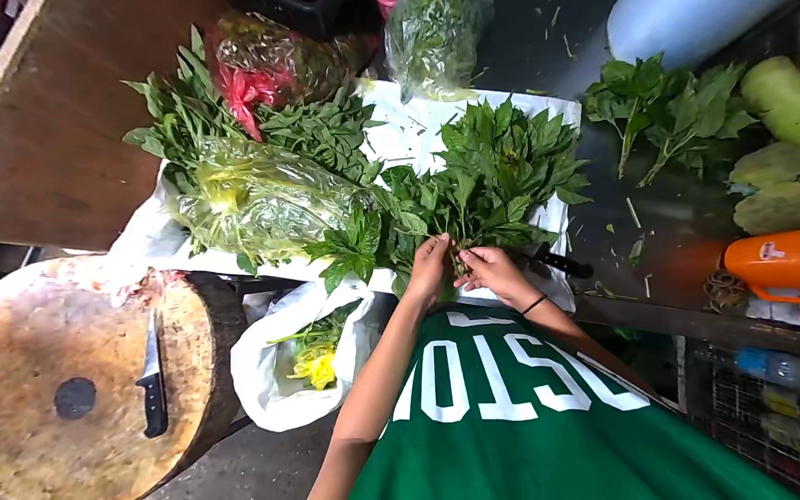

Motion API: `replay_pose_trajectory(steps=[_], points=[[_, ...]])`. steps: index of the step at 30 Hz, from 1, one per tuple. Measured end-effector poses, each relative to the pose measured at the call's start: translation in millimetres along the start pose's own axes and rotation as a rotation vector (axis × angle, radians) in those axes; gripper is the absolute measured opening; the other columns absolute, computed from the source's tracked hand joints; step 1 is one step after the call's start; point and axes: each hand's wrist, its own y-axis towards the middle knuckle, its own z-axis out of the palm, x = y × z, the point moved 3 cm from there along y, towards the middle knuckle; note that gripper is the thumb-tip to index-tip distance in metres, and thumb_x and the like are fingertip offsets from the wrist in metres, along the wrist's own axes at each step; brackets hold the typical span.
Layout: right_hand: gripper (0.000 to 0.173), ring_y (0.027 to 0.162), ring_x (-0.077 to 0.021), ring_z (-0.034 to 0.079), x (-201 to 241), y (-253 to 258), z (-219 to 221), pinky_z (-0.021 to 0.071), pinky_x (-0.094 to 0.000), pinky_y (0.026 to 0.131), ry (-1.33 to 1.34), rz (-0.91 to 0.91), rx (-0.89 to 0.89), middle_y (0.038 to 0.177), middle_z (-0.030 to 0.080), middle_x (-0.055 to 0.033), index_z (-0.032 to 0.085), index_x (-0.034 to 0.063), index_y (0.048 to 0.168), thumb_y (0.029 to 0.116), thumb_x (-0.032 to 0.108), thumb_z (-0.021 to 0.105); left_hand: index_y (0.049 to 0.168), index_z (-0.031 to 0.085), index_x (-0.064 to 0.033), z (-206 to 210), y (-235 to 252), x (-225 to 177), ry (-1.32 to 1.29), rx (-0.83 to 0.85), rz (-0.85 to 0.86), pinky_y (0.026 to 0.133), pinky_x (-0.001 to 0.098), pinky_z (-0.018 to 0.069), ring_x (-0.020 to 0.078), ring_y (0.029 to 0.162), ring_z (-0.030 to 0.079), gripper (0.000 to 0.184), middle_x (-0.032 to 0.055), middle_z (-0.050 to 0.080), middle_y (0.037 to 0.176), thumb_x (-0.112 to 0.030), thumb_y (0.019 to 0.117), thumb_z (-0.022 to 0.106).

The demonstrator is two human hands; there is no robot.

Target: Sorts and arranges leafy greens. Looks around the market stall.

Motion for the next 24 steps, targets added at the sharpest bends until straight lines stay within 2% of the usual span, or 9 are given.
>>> replay_pose_trajectory(steps=[2, 5, 8, 9, 11, 17, 20, 22, 24], points=[[0.039, 0.088, -0.0307, 0.073, -8.2, -1.1, 6.0, 0.0649, -0.0448, 0.075, 0.073, 0.032, 0.022, 0.110, 0.069, -0.0182, 0.060, 0.0020, 0.129, 0.1102, 0.033, 0.048, 0.119, 0.060, -0.0116, -0.9, -4.2, 6.6, -0.014, -0.017, -0.044, 0.073, 0.0360, 0.0573, 0.0146, 0.083, 0.065, 0.037, 0.0042, 0.066, 0.098, -0.039, 0.1113, 0.037], [0.032, 0.077, -0.0233, 0.070, -17.7, -1.9, 16.5, 0.0608, -0.0356, 0.068, 0.292, 0.060, 0.096, 0.099, 0.070, -0.0153, 0.060, 0.0024, 0.126, 0.1091, 0.028, 0.051, 0.126, 0.064, -0.0107, -5.8, -7.5, 12.1, 0.053, -0.031, -0.080, 0.074, 0.0361, 0.0594, 0.0165, 0.085, 0.067, 0.032, 0.0075, 0.068, 0.108, -0.034, 0.1093, 0.050], [0.026, 0.072, -0.0157, 0.064, -30.1, 6.3, 19.9, 0.0557, -0.0290, 0.067, 0.434, 0.053, 0.136, 0.099, 0.070, -0.0129, 0.061, 0.0025, 0.121, 0.1084, 0.022, 0.052, 0.126, 0.059, -0.0053, -12.8, -10.2, 15.8, 0.035, -0.228, -0.018, 0.065, 0.0350, 0.0581, 0.0162, 0.073, 0.065, 0.035, 0.0085, 0.069, 0.092, -0.025, 0.0995, 0.069], [0.024, 0.072, -0.0155, 0.064, -32.6, 8.8, 21.0, 0.0557, -0.0292, 0.067, 0.445, 0.037, 0.130, 0.098, 0.070, -0.0127, 0.062, 0.0024, 0.119, 0.1083, 0.022, 0.052, 0.127, 0.056, -0.0038, -14.8, -11.4, 15.0, 0.038, -0.293, 0.001, 0.065, 0.0365, 0.0589, 0.0175, 0.072, 0.067, 0.040, 0.0095, 0.069, 0.090, -0.024, 0.0968, 0.073], [0.025, 0.072, -0.0159, 0.064, -34.2, 11.7, 24.0, 0.0559, -0.0300, 0.068, 0.448, 0.006, 0.111, 0.098, 0.070, -0.0132, 0.062, 0.0018, 0.119, 0.1087, 0.021, 0.051, 0.119, 0.062, -0.0028, -18.6, -16.5, 11.8, 0.078, -0.368, 0.057, 0.070, 0.0397, 0.0606, 0.0198, 0.079, 0.069, 0.034, 0.0104, 0.070, 0.094, -0.024, 0.0955, 0.074], [0.022, 0.076, -0.0155, 0.065, -26.2, 15.9, 20.1, 0.0589, -0.0331, 0.071, 0.469, -0.088, -0.035, 0.095, 0.067, -0.0078, 0.063, 0.0053, 0.113, 0.1093, 0.022, 0.049, 0.100, 0.075, -0.0044, -13.7, -41.0, -5.7, 0.359, -0.103, 0.310, 0.076, 0.0412, 0.0629, 0.0188, 0.081, 0.072, 0.012, 0.0074, 0.075, 0.093, -0.014, 0.0934, 0.076], [0.023, 0.086, -0.0208, 0.069, -14.6, 14.7, 12.9, 0.0603, -0.0397, 0.079, 0.386, -0.136, -0.054, 0.101, 0.070, -0.0107, 0.062, 0.0038, 0.114, 0.1083, 0.023, 0.051, 0.114, 0.070, -0.0046, -23.7, -41.8, -5.3, 0.521, -0.146, 0.221, 0.084, 0.0428, 0.0622, 0.0205, 0.094, 0.071, 0.026, 0.0086, 0.073, 0.108, -0.020, 0.0931, 0.077], [0.025, 0.089, -0.0259, 0.072, -10.0, 10.5, 12.0, 0.0616, -0.0432, 0.080, 0.281, -0.178, -0.058, 0.103, 0.073, -0.0153, 0.061, 0.0004, 0.116, 0.1086, 0.023, 0.052, 0.137, 0.058, -0.0039, -36.7, -41.7, -13.9, 0.760, -0.207, 0.035, 0.096, 0.0525, 0.0567, 0.0291, 0.109, 0.068, 0.052, 0.0160, 0.068, 0.124, -0.026, 0.0930, 0.075], [0.026, 0.084, -0.0259, 0.073, -6.0, 2.7, 12.6, 0.0627, -0.0411, 0.074, 0.178, -0.228, -0.040, 0.101, 0.073, -0.0159, 0.061, -0.0004, 0.117, 0.1091, 0.022, 0.050, 0.138, 0.058, -0.0031, -36.9, -44.1, -31.1, 0.867, -0.250, 0.007, 0.093, 0.0564, 0.0569, 0.0319, 0.106, 0.069, 0.053, 0.0181, 0.067, 0.126, -0.028, 0.0945, 0.072]])
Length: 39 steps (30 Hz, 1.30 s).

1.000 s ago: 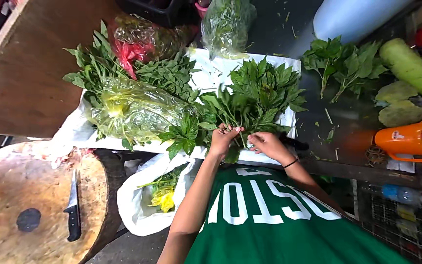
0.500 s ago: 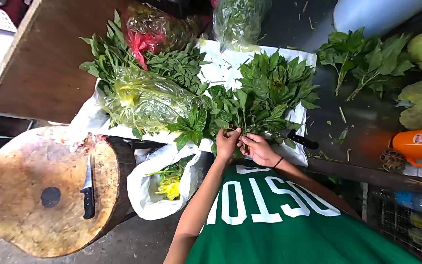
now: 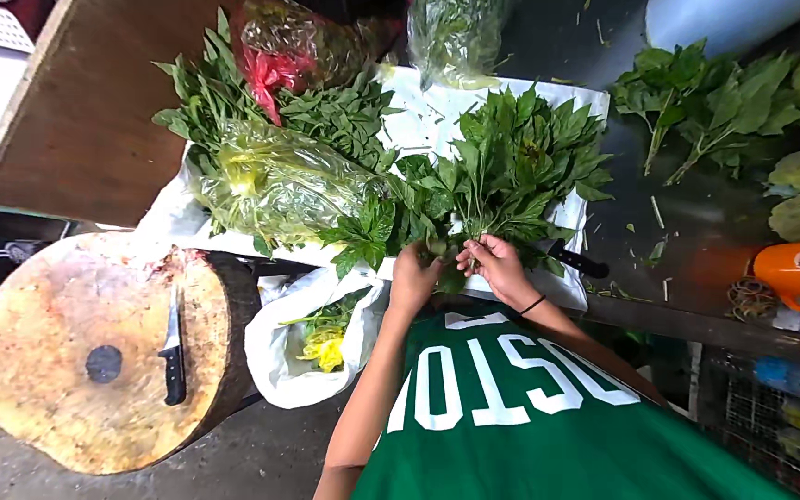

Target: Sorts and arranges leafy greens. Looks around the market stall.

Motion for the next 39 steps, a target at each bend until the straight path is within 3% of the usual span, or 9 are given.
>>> replay_pose_trajectory(steps=[5, 8, 10, 13, 17, 27, 32, 36, 39], points=[[0.025, 0.078, -0.0263, 0.073, 10.1, -14.3, 7.2, 0.0633, -0.0395, 0.069, -0.177, -0.087, 0.134, 0.094, 0.073, -0.0153, 0.064, -0.0001, 0.115, 0.1086, 0.021, 0.051, 0.118, 0.070, -0.0046, 14.3, 9.6, -20.4, -0.409, 0.130, 0.063, 0.075, 0.0393, 0.0591, 0.0186, 0.085, 0.069, 0.036, 0.0100, 0.072, 0.100, -0.035, 0.1058, 0.057], [0.030, 0.083, -0.0206, 0.074, 6.3, -11.6, 0.7, 0.0640, -0.0403, 0.075, -0.421, -0.113, 0.001, 0.098, 0.074, -0.0083, 0.068, 0.0073, 0.119, 0.1083, 0.030, 0.053, 0.098, 0.069, -0.0044, 28.4, 17.9, -14.3, -0.572, 0.080, 0.062, 0.070, 0.0404, 0.0596, 0.0194, 0.077, 0.067, 0.027, 0.0093, 0.069, 0.089, -0.027, 0.1061, 0.058], [0.035, 0.091, -0.0177, 0.076, 3.9, -8.9, -16.6, 0.0649, -0.0425, 0.082, -0.619, -0.124, -0.120, 0.106, 0.076, -0.0054, 0.069, 0.0103, 0.125, 0.1084, 0.035, 0.051, 0.101, 0.069, -0.0040, 25.3, 15.7, -11.5, -0.527, 0.017, 0.001, 0.070, 0.0408, 0.0598, 0.0198, 0.077, 0.068, 0.028, 0.0103, 0.070, 0.091, -0.028, 0.1071, 0.055], [0.034, 0.079, -0.0189, 0.077, 22.8, -12.3, -36.6, 0.0665, -0.0409, 0.071, -0.617, -0.130, -0.175, 0.099, 0.077, -0.0054, 0.065, 0.0075, 0.123, 0.1106, 0.033, 0.045, 0.108, 0.062, 0.0019, 18.7, 24.3, -1.6, -0.631, 0.004, -0.120, 0.067, 0.0382, 0.0641, 0.0210, 0.073, 0.074, 0.029, 0.0129, 0.075, 0.092, -0.020, 0.1113, 0.044], [0.030, 0.063, -0.0164, 0.070, 66.3, -32.8, -24.1, 0.0630, -0.0356, 0.060, -0.535, -0.310, -0.180, 0.078, 0.071, -0.0043, 0.062, 0.0040, 0.111, 0.1119, 0.026, 0.041, 0.103, 0.057, -0.0098, 15.3, 8.0, -4.2, -0.865, 0.034, -0.233, 0.044, 0.0228, 0.0399, 0.0076, 0.047, 0.043, 0.029, -0.0014, 0.051, 0.065, -0.031, 0.1116, 0.040], [0.030, 0.057, -0.0136, 0.060, 96.9, -35.2, 20.9, 0.0558, -0.0322, 0.053, -0.454, -0.680, -0.155, 0.069, 0.059, -0.0017, 0.057, 0.0035, 0.101, 0.1091, 0.017, 0.032, 0.105, 0.054, -0.0072, -11.8, -11.8, -19.1, -0.629, -0.171, -0.079, 0.049, 0.0302, 0.0457, 0.0130, 0.051, 0.048, 0.026, 0.0022, 0.052, 0.068, -0.033, 0.1036, 0.060], [0.032, 0.061, -0.0144, 0.061, 85.6, -28.6, 47.5, 0.0563, -0.0339, 0.055, -0.530, -0.577, 0.018, 0.074, 0.061, -0.0039, 0.058, 0.0021, 0.108, 0.1101, 0.023, 0.033, 0.106, 0.056, -0.0187, -10.0, -16.3, -39.1, -1.119, 0.079, 0.079, 0.059, 0.0230, 0.0475, 0.0058, 0.061, 0.049, 0.021, -0.0059, 0.049, 0.074, -0.039, 0.1071, 0.050], [0.028, 0.066, -0.0192, 0.063, 60.3, -21.9, 65.5, 0.0564, -0.0432, 0.061, -0.779, -0.382, 0.128, 0.075, 0.061, -0.0067, 0.064, 0.0068, 0.101, 0.1089, 0.024, 0.043, 0.128, 0.056, -0.0169, 1.6, -22.6, -42.0, -0.913, -0.023, 0.122, 0.076, 0.0332, 0.0571, 0.0114, 0.088, 0.064, 0.048, 0.0017, 0.064, 0.102, -0.056, 0.1078, 0.037], [0.028, 0.069, -0.0197, 0.063, 52.0, -19.7, 63.1, 0.0558, -0.0437, 0.062, -0.968, -0.447, 0.178, 0.075, 0.061, -0.0056, 0.062, 0.0093, 0.091, 0.1081, 0.025, 0.046, 0.118, 0.059, -0.0147, 5.9, -23.2, -35.7, -0.801, -0.090, 0.090, 0.071, 0.0328, 0.0554, 0.0116, 0.083, 0.063, 0.046, 0.0024, 0.064, 0.097, -0.051, 0.1108, 0.031]])
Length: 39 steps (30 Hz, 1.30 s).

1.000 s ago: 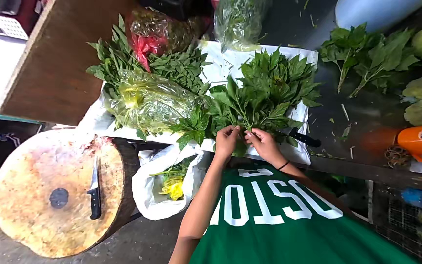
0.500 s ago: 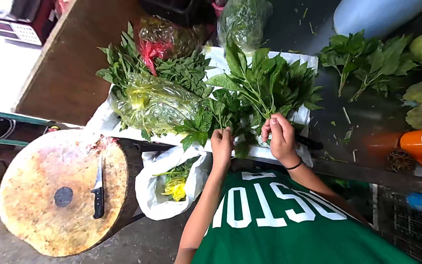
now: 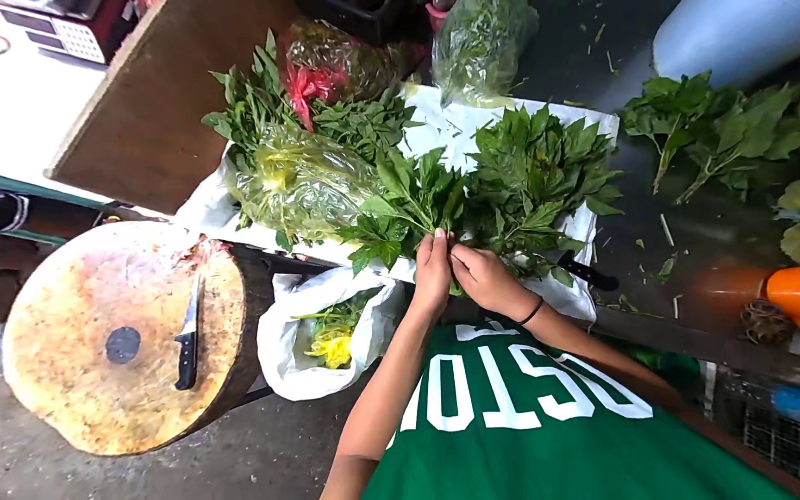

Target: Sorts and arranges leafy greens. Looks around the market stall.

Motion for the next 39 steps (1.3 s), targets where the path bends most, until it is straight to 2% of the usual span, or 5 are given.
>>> replay_pose_trajectory(steps=[8, 14, 19, 26, 39], points=[[0.028, 0.075, -0.0180, 0.067, -2.3, -6.5, -10.2, 0.0584, -0.0374, 0.071, -0.080, -0.336, -0.028, 0.082, 0.066, -0.0058, 0.068, 0.0065, 0.091, 0.1070, 0.023, 0.052, 0.103, 0.048, -0.0126, -30.2, 25.7, -10.0, -0.354, -0.206, 0.016, 0.055, 0.0283, 0.0531, 0.0101, 0.057, 0.055, 0.036, -0.0032, 0.055, 0.071, -0.035, 0.1138, 0.023], [0.053, 0.103, -0.0422, 0.066, -68.2, -4.3, -55.3, 0.0559, -0.0617, 0.082, -0.112, 0.293, -0.109, 0.133, 0.058, -0.0245, 0.049, 0.0099, 0.146, 0.1014, 0.034, 0.065, 0.108, 0.053, -0.0214, -72.8, -8.6, -20.2, -0.594, -0.110, 0.018, 0.045, 0.0202, 0.0399, 0.0053, 0.048, 0.041, 0.055, -0.0084, 0.044, 0.063, -0.059, 0.1079, 0.013], [0.027, 0.091, -0.0326, 0.071, -69.9, -17.5, -21.6, 0.0572, -0.0595, 0.082, -0.111, 0.254, 0.050, 0.102, 0.072, -0.0141, 0.069, 0.0083, 0.115, 0.1049, 0.031, 0.059, 0.099, 0.058, -0.0191, -80.2, -72.0, 17.6, -0.544, 0.070, -0.143, 0.058, 0.0265, 0.0506, 0.0085, 0.059, 0.052, 0.031, -0.0047, 0.052, 0.071, -0.048, 0.1062, 0.049], [0.022, 0.088, -0.0334, 0.071, -65.3, 15.2, 82.9, 0.0577, -0.0579, 0.080, -0.071, 0.368, 0.101, 0.094, 0.073, -0.0155, 0.073, 0.0062, 0.103, 0.1032, 0.023, 0.060, 0.119, 0.062, -0.0003, -126.2, -97.7, 19.1, -0.539, 0.195, -0.192, 0.092, 0.0493, 0.0588, 0.0285, 0.091, 0.071, 0.025, 0.0170, 0.069, 0.098, -0.018, 0.1084, 0.049], [0.033, 0.069, -0.0249, 0.069, -100.8, 25.8, 89.1, 0.0592, -0.0440, 0.060, 0.371, 0.690, 0.006, 0.110, 0.073, -0.0148, 0.065, 0.0062, 0.125, 0.0958, 0.020, 0.070, 0.111, 0.064, -0.0058, -138.6, -79.5, 21.2, -0.628, 0.397, -0.197, 0.064, 0.0277, 0.0513, 0.0104, 0.063, 0.057, 0.017, 0.0006, 0.059, 0.073, -0.019, 0.1057, 0.054]])
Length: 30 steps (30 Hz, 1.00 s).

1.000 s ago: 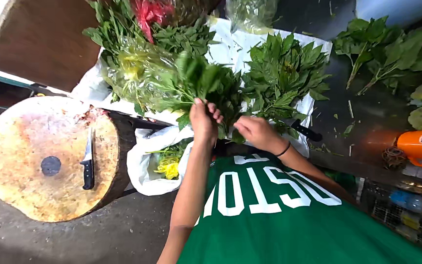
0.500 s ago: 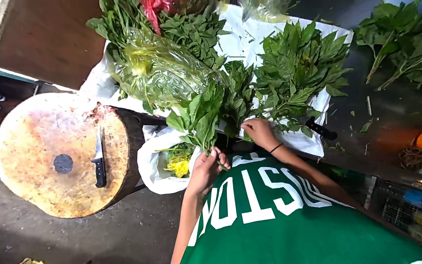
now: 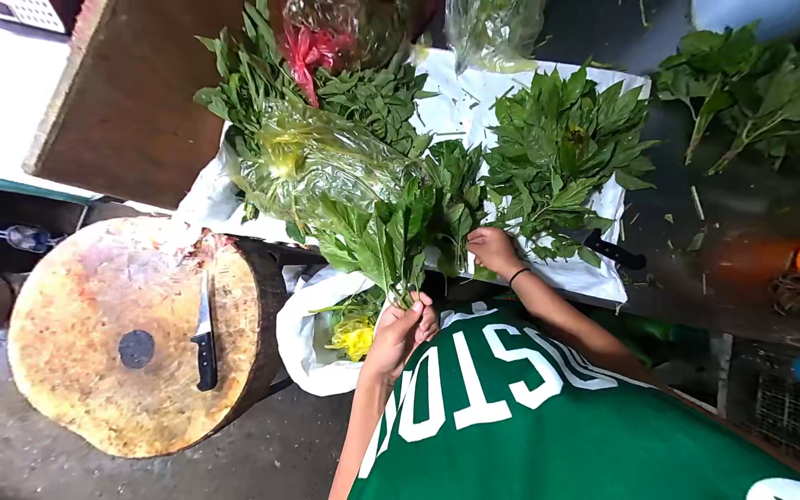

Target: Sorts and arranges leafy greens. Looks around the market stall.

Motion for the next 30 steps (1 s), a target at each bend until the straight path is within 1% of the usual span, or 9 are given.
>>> replay_pose_trajectory(steps=[2, 6, 8, 11, 17, 23, 25, 27, 30], points=[[0.033, 0.069, -0.0188, 0.061, 7.7, -10.6, -21.8, 0.0524, -0.0378, 0.061, 0.141, 0.019, -0.014, 0.112, 0.071, -0.0110, 0.065, 0.0106, 0.129, 0.0977, 0.021, 0.067, 0.109, 0.065, -0.0067, 4.4, 5.8, -6.3, 0.018, 0.026, -0.016, 0.061, 0.0269, 0.0496, 0.0095, 0.061, 0.056, 0.014, -0.0007, 0.057, 0.070, -0.017, 0.1038, 0.056], [0.026, 0.059, -0.0096, 0.051, -0.2, 0.4, -49.2, 0.0476, -0.0276, 0.054, 0.350, 0.021, -0.032, 0.089, 0.064, -0.0043, 0.067, 0.0085, 0.124, 0.1026, 0.020, 0.059, 0.119, 0.063, -0.0064, 13.0, 23.4, -8.5, -0.251, 0.026, 0.068, 0.060, 0.0292, 0.0522, 0.0110, 0.057, 0.057, 0.021, -0.0002, 0.057, 0.067, -0.015, 0.0994, 0.063], [0.029, 0.071, -0.0167, 0.059, 8.1, -2.1, -55.7, 0.0532, -0.0356, 0.064, 0.270, 0.058, -0.013, 0.097, 0.066, -0.0088, 0.066, 0.0071, 0.126, 0.1051, 0.024, 0.054, 0.118, 0.064, -0.0064, 15.0, 40.2, -9.6, -0.258, -0.009, 0.110, 0.061, 0.0289, 0.0534, 0.0109, 0.057, 0.057, 0.021, -0.0002, 0.057, 0.067, -0.014, 0.0986, 0.064], [0.035, 0.096, -0.0324, 0.069, 7.6, -2.6, -42.2, 0.0569, -0.0526, 0.083, -0.005, 0.049, 0.086, 0.114, 0.069, -0.0211, 0.063, 0.0021, 0.126, 0.1020, 0.027, 0.063, 0.111, 0.066, -0.0094, 13.3, 60.9, -13.2, -0.199, -0.105, 0.156, 0.059, 0.0257, 0.0519, 0.0083, 0.056, 0.055, 0.014, -0.0023, 0.055, 0.065, -0.015, 0.0995, 0.061], [0.034, 0.101, -0.0340, 0.069, 1.0, 12.3, -10.6, 0.0540, -0.0577, 0.094, -0.195, -0.023, 0.092, 0.107, 0.072, -0.0211, 0.070, -0.0010, 0.113, 0.0954, 0.028, 0.072, 0.109, 0.064, -0.0120, 11.9, 73.8, -28.9, -0.098, -0.184, 0.214, 0.055, 0.0238, 0.0480, 0.0071, 0.053, 0.050, 0.013, -0.0035, 0.050, 0.065, -0.016, 0.1036, 0.053], [0.030, 0.085, -0.0224, 0.073, 26.1, -12.3, -48.9, 0.0618, -0.0457, 0.081, 0.011, -0.167, -0.066, 0.100, 0.075, -0.0108, 0.072, 0.0063, 0.112, 0.1009, 0.033, 0.066, 0.106, 0.062, -0.0113, 4.1, 69.2, -31.1, -0.053, -0.283, 0.236, 0.055, 0.0243, 0.0471, 0.0076, 0.053, 0.048, 0.012, -0.0035, 0.047, 0.064, -0.013, 0.1039, 0.051], [0.024, 0.091, -0.0184, 0.072, 41.6, -27.4, -71.3, 0.0603, -0.0449, 0.085, -0.221, -0.312, -0.222, 0.103, 0.075, -0.0054, 0.076, 0.0102, 0.108, 0.1013, 0.030, 0.065, 0.106, 0.062, -0.0109, -0.7, 70.1, -30.2, -0.055, -0.297, 0.236, 0.055, 0.0243, 0.0468, 0.0076, 0.052, 0.047, 0.011, -0.0035, 0.046, 0.063, -0.013, 0.1037, 0.051], [0.023, 0.110, -0.0269, 0.065, 51.1, -39.6, -88.1, 0.0525, -0.0510, 0.098, -0.481, -0.460, -0.361, 0.115, 0.069, -0.0096, 0.078, 0.0096, 0.107, 0.0997, 0.026, 0.065, 0.105, 0.062, -0.0111, -1.9, 71.8, -29.1, -0.045, -0.312, 0.226, 0.055, 0.0240, 0.0463, 0.0077, 0.052, 0.047, 0.012, -0.0035, 0.046, 0.063, -0.013, 0.1041, 0.050], [0.025, 0.103, -0.0284, 0.069, 66.4, -58.5, -110.3, 0.0567, -0.0499, 0.092, -0.546, -0.569, -0.497, 0.112, 0.071, -0.0123, 0.077, 0.0085, 0.110, 0.1035, 0.025, 0.060, 0.103, 0.062, -0.0118, 1.4, 77.0, -31.0, -0.041, -0.310, 0.231, 0.053, 0.0237, 0.0460, 0.0074, 0.052, 0.047, 0.011, -0.0036, 0.046, 0.063, -0.013, 0.1039, 0.051]])
